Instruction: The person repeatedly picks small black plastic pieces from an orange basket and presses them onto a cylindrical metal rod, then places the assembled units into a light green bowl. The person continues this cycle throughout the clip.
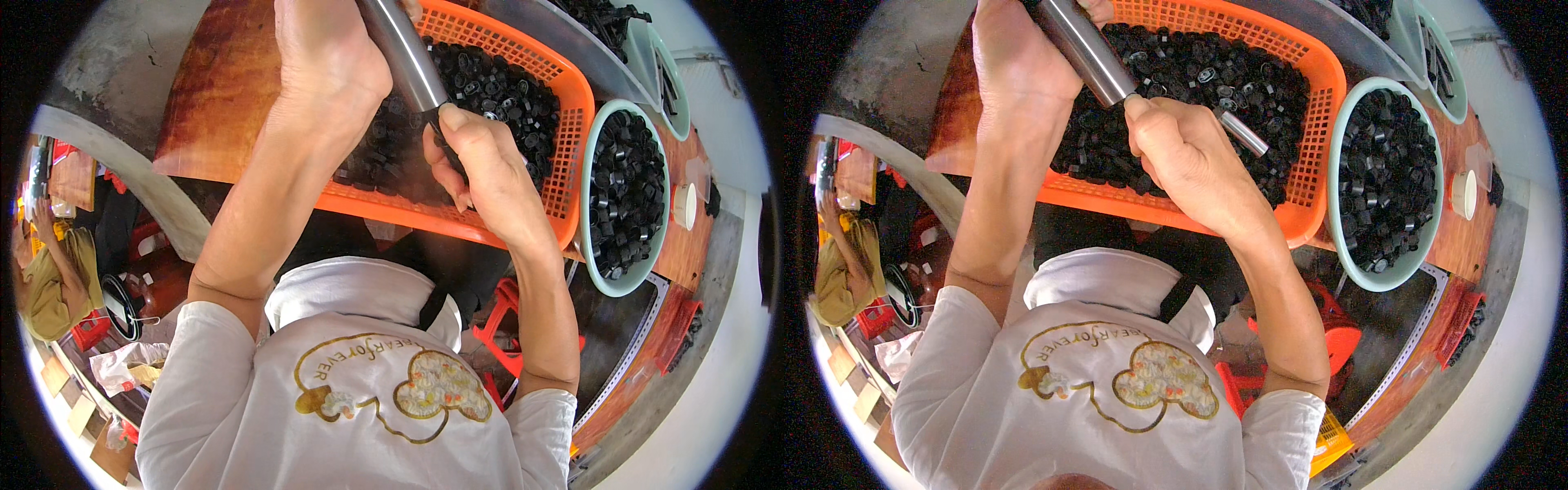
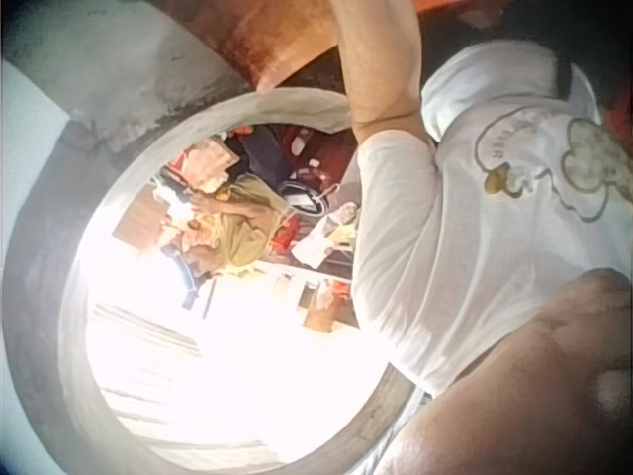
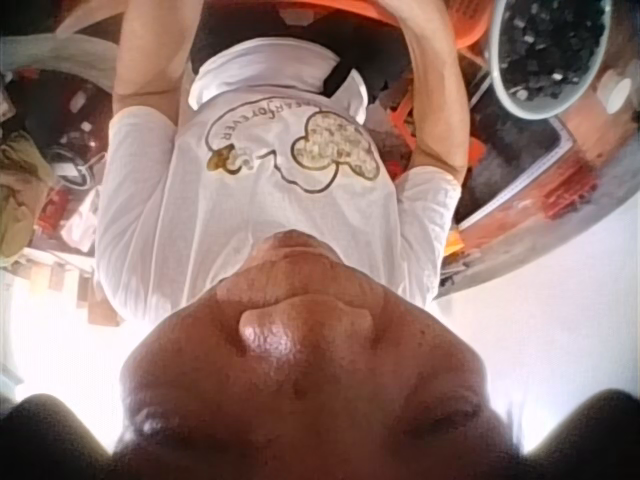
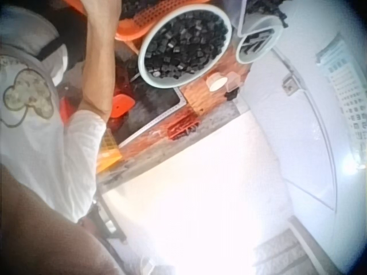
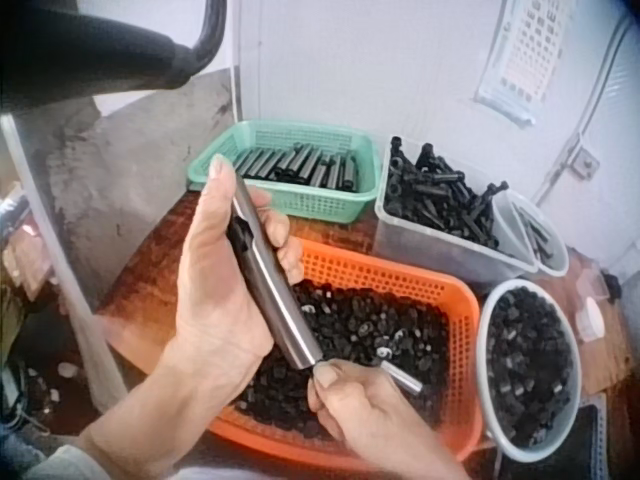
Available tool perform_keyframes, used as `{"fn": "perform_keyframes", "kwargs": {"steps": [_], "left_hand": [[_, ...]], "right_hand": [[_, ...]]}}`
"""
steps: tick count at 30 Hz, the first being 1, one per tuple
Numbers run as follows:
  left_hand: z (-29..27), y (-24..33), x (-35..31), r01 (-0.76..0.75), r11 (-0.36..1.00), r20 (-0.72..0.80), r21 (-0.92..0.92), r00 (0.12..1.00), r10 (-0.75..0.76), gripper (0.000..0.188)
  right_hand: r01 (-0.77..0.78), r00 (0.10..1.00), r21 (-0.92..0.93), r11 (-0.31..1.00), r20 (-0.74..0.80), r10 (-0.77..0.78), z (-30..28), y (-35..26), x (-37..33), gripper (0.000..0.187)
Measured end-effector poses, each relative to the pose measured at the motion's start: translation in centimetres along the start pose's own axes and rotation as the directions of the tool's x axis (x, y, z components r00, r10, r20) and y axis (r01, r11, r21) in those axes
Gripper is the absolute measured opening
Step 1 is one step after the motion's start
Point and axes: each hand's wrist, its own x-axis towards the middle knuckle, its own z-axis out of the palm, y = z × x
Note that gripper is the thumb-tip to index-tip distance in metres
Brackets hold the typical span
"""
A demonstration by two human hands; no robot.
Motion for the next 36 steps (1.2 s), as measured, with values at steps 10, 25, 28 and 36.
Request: {"fn": "perform_keyframes", "kwargs": {"steps": [10,25,28,36], "left_hand": [[0.9,0.2,0.2,-0.031,0.999,0.143,0.026,0.989,0.027,0.039],[1.1,0.0,0.1,-0.052,0.999,0.218,0.013,0.975,0.048,0.04],[1.2,0.0,0.0,-0.02,1.0,0.197,-0.022,0.98,0.024,0.04],[0.8,0.2,0.2,-0.162,0.981,0.205,0.111,0.969,0.137,0.04]], "right_hand": [[0.057,0.997,0.019,0.998,-0.046,-0.056,0.3,0.2,-0.4,0.047],[0.098,0.99,-0.048,0.994,-0.094,-0.103,-0.1,0.5,-0.8,0.051],[0.109,0.988,-0.044,0.993,-0.108,-0.113,0.1,0.4,-0.7,0.051],[0.081,0.992,-0.029,0.996,-0.091,-0.083,0.2,0.2,-0.8,0.048]]}}
